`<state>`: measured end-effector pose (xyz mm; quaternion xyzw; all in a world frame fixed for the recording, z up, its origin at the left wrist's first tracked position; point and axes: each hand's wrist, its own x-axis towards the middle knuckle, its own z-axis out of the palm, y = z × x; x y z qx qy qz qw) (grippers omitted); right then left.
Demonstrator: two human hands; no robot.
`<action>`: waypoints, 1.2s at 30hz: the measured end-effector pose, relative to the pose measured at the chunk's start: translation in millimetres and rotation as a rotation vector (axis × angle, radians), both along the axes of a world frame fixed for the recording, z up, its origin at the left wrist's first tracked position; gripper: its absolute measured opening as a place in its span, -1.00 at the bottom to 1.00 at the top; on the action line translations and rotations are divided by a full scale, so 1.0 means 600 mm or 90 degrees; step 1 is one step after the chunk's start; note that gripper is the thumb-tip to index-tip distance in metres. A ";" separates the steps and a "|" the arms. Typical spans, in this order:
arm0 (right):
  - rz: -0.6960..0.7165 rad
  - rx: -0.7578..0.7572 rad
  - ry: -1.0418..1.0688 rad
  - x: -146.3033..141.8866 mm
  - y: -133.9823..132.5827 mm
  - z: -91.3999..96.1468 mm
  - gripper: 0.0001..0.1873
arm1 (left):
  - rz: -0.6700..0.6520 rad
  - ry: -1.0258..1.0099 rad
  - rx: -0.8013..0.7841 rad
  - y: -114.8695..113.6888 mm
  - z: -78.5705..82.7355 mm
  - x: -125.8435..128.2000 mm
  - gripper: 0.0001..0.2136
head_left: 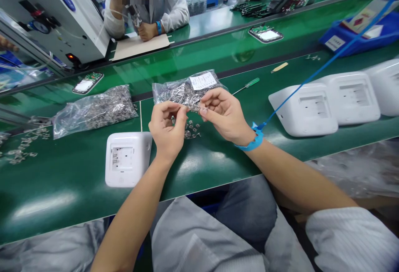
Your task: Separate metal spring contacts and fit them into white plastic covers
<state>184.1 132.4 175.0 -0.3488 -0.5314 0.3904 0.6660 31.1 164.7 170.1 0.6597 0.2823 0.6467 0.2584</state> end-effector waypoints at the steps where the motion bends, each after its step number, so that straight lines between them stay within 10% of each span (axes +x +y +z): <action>1: 0.009 -0.003 0.001 0.000 0.000 0.000 -0.68 | 0.002 0.003 0.002 0.000 -0.001 0.000 -0.87; 36: 0.134 -0.140 0.195 0.002 -0.009 0.023 -0.67 | 0.005 0.187 0.226 0.001 0.014 -0.008 -0.89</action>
